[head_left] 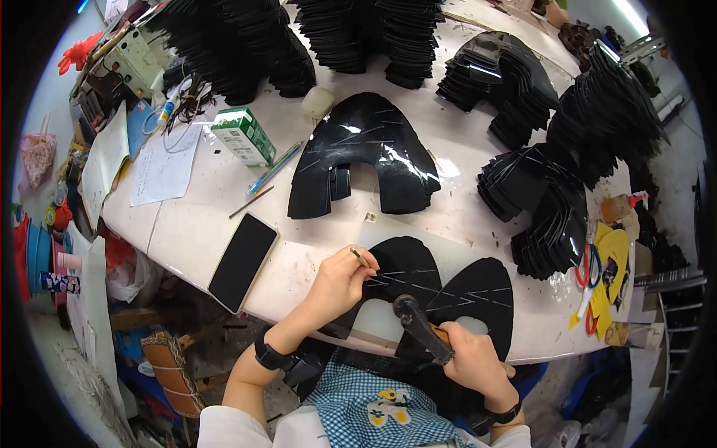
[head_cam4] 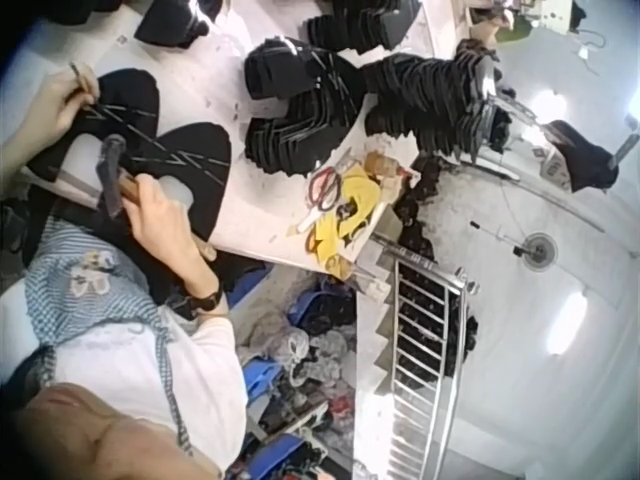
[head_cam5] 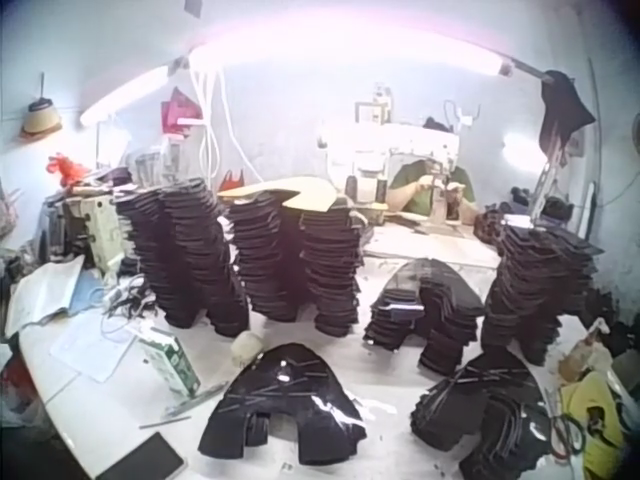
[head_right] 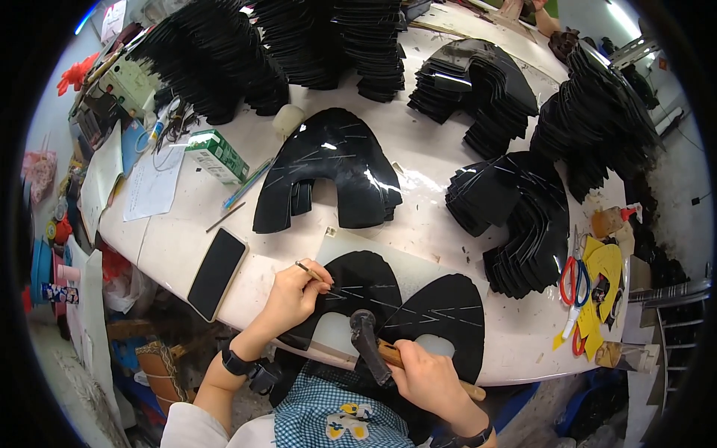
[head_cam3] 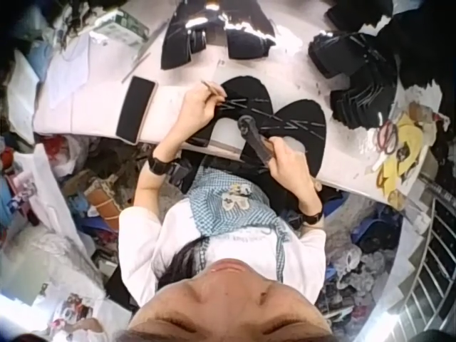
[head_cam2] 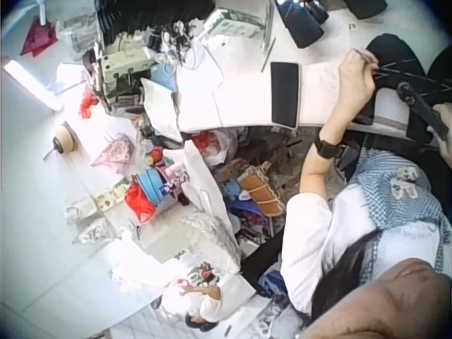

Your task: The recorder is seen assembling shoe uppers by gluing and hammering individual components onto a base piece.

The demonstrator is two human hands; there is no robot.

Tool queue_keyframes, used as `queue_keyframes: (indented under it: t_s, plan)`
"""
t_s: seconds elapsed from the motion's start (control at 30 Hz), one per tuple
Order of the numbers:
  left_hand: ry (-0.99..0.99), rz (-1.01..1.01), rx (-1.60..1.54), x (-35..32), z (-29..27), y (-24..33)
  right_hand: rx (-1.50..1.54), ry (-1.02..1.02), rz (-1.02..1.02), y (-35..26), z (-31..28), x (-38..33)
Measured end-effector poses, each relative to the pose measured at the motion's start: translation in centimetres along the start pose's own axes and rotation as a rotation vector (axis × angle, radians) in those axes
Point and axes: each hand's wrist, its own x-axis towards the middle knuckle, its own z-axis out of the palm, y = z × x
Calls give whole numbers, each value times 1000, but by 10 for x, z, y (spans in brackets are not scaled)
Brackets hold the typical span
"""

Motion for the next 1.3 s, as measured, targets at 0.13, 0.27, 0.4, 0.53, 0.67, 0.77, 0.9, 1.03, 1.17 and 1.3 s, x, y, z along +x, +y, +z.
queue_keyframes:
  t_s: [0.13,0.27,0.4,0.53,0.67,0.77,0.9,1.03,1.17,1.3]
  plan:
    - [42,86,58,-4,8,2,142,26,28,2,-5,1]
    - [14,123,182,-6,9,5,342,82,-165,-22,-60,9]
    - [-44,189,260,-4,16,14,701,105,-360,6,-71,-13]
    - [13,234,268,-11,12,12,151,-34,-329,-36,-77,44]
    - [33,48,234,-13,13,0,110,-63,-172,-27,-85,28]
    - [179,-192,-204,-6,8,-8,217,-20,-107,-19,-76,9]
    - [-6,-26,-101,-11,13,5,307,15,-54,-1,-55,-4]
    - [10,-37,-58,-8,15,2,285,50,-95,3,-51,-7]
    - [-24,10,-37,-6,15,3,273,62,-115,5,-51,-12]
    - [-15,0,-20,-8,15,1,340,44,-52,5,-52,-12]
